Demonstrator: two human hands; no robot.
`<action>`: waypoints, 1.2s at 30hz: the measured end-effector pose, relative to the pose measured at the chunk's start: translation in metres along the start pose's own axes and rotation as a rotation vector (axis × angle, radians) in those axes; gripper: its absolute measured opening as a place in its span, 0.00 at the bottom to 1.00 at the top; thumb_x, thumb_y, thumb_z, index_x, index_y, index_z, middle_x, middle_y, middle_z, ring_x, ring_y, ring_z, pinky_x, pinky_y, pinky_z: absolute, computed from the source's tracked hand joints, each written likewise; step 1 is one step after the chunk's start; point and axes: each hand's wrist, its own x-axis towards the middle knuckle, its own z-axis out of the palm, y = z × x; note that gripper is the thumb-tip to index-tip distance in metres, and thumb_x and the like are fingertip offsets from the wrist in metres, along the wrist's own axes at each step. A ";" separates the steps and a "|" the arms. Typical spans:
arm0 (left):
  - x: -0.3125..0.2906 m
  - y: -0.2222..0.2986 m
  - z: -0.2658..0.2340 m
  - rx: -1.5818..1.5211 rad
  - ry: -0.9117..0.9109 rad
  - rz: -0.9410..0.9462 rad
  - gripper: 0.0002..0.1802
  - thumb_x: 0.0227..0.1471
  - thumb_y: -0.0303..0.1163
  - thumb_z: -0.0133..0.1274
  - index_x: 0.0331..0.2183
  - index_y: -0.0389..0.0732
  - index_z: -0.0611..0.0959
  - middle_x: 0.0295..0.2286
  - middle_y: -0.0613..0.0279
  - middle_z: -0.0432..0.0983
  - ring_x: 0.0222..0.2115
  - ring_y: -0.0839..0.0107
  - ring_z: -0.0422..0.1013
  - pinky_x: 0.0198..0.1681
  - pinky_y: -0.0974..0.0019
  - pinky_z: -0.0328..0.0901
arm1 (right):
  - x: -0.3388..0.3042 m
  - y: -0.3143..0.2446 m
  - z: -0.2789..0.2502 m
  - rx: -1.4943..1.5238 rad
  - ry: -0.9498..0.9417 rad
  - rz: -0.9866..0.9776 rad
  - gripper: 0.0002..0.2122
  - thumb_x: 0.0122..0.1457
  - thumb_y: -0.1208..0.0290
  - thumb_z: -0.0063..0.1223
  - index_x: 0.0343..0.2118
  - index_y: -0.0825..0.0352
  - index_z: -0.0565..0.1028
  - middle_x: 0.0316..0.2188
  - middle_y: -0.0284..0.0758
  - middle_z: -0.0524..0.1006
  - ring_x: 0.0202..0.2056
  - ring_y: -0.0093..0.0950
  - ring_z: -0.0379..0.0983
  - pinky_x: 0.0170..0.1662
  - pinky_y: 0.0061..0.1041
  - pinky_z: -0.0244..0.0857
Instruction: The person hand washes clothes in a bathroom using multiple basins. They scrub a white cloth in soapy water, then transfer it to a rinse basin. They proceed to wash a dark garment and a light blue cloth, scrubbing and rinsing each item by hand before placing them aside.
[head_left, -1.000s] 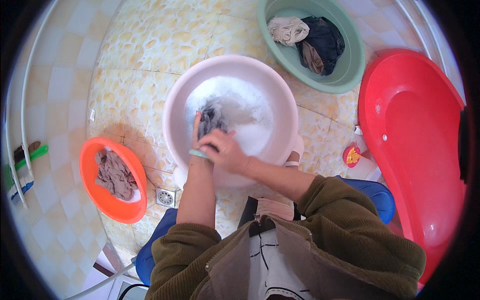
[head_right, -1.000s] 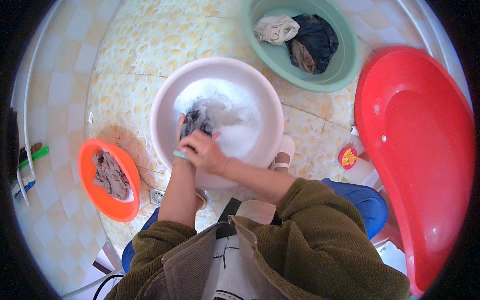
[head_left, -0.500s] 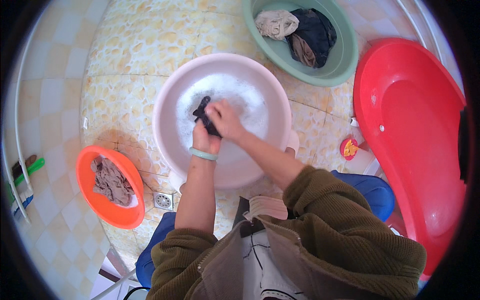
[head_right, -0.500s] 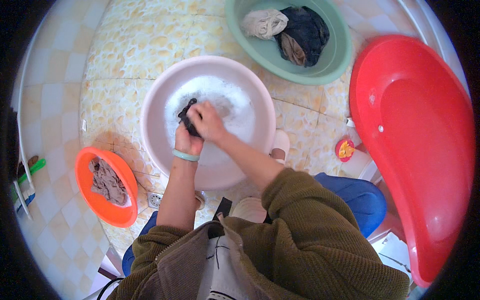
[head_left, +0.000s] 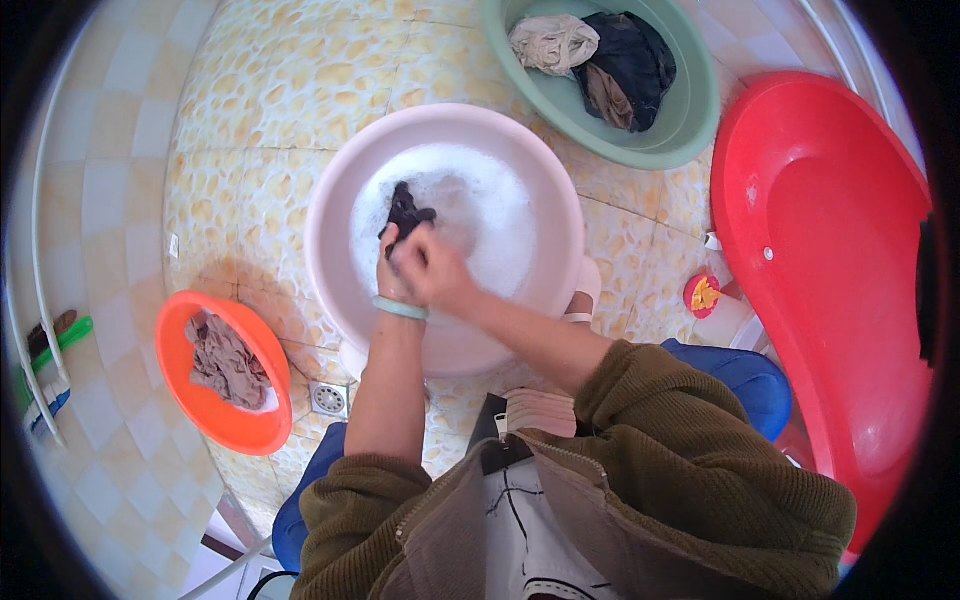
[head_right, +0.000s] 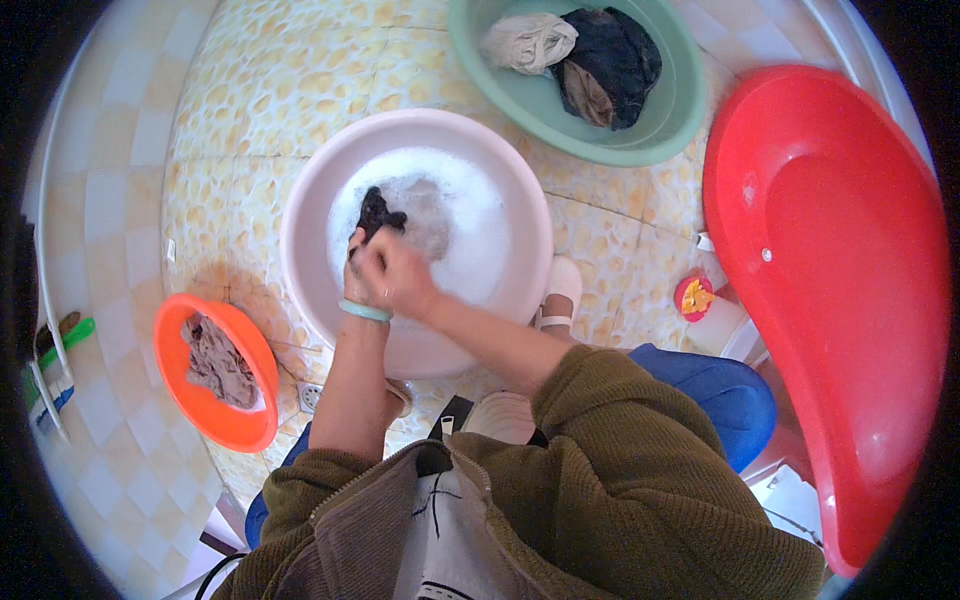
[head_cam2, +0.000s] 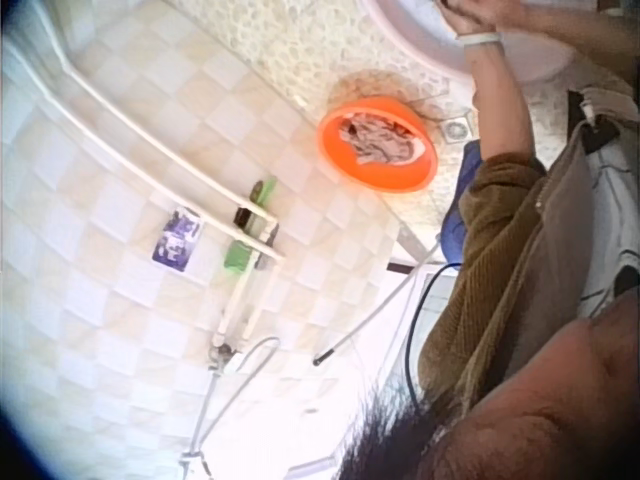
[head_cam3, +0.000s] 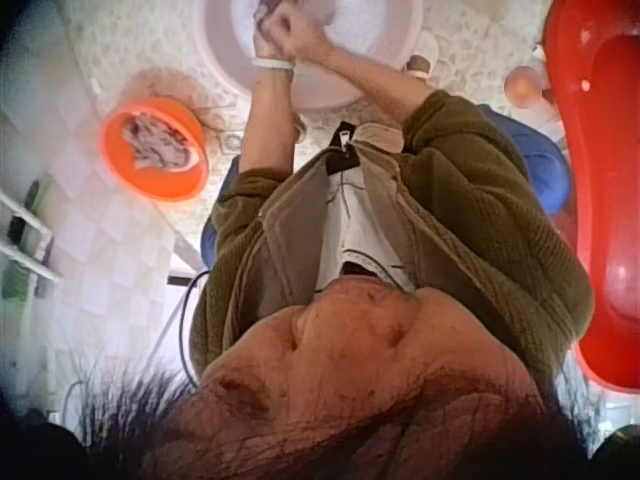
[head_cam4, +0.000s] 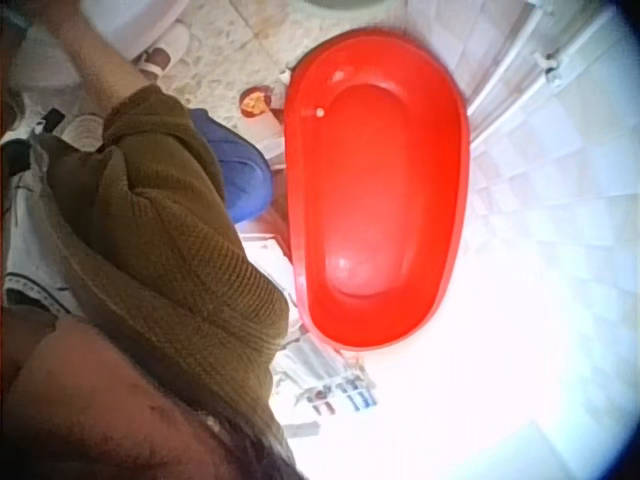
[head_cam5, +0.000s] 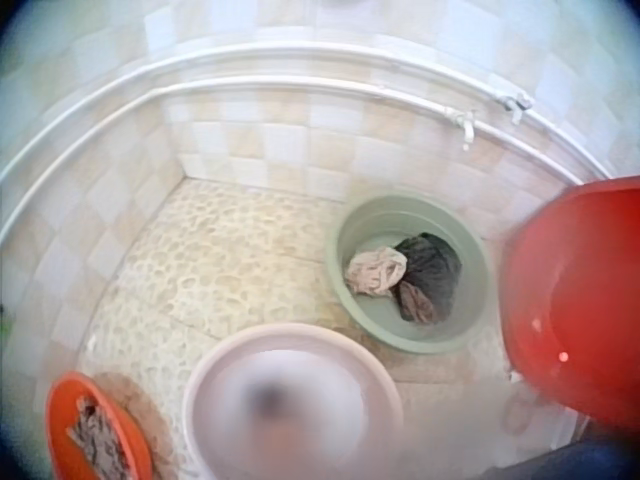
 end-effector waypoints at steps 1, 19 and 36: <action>0.002 0.014 -0.043 -0.048 -0.108 -0.237 0.23 0.53 0.50 0.47 0.40 0.41 0.75 0.30 0.60 0.73 0.34 0.67 0.69 0.36 0.64 0.65 | -0.007 -0.002 0.004 -0.081 -0.056 -0.076 0.10 0.50 0.65 0.55 0.22 0.65 0.69 0.23 0.41 0.73 0.25 0.43 0.70 0.32 0.38 0.66; -0.023 -0.014 0.008 0.251 0.487 0.043 0.47 0.49 0.54 0.53 0.61 0.41 0.53 0.63 0.56 0.39 0.63 0.57 0.35 0.59 0.43 0.40 | 0.027 0.044 -0.062 -0.969 -0.197 -0.267 0.28 0.48 0.68 0.55 0.55 0.66 0.64 0.53 0.50 0.62 0.56 0.47 0.56 0.59 0.48 0.47; -0.006 0.004 -0.019 0.192 0.488 -0.021 0.35 0.55 0.53 0.43 0.59 0.45 0.58 0.59 0.55 0.50 0.58 0.56 0.50 0.55 0.37 0.48 | 0.028 0.074 -0.067 -0.865 -0.389 0.084 0.24 0.46 0.80 0.50 0.50 0.64 0.66 0.45 0.44 0.69 0.48 0.42 0.67 0.51 0.39 0.63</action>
